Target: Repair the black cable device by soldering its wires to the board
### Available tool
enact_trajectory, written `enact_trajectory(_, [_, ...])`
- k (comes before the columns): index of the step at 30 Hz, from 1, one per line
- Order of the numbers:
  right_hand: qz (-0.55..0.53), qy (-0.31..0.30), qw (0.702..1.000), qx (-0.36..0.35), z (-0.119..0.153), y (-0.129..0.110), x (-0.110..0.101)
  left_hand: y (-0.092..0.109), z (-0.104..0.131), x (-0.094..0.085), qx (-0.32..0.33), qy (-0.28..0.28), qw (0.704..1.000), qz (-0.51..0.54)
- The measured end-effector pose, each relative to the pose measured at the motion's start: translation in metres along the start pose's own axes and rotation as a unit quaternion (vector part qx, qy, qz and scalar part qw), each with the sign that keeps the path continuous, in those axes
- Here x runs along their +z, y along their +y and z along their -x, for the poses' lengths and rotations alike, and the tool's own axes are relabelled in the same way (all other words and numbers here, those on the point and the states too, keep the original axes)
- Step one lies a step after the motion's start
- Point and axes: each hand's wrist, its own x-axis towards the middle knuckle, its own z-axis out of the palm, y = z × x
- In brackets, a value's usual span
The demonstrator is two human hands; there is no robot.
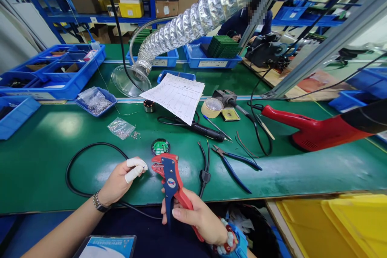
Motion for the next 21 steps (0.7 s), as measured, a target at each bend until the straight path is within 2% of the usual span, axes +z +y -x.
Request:
enact_trajectory(4, [0.004, -0.022, 1.000, 0.011, 0.001, -0.002, -0.001, 0.009, -0.002, 0.002, -0.028, 0.002, 1.000, 0.007])
enact_trajectory(8, [0.022, -0.030, 0.999, 0.008, 0.001, -0.004, -0.002, 0.017, -0.003, 0.003, -0.025, -0.016, 1.000, -0.010])
enact_trajectory(21, [0.022, -0.017, 1.000, 0.002, 0.000, 0.002, -0.005, 0.022, -0.005, 0.002, -0.016, -0.048, 0.997, -0.054])
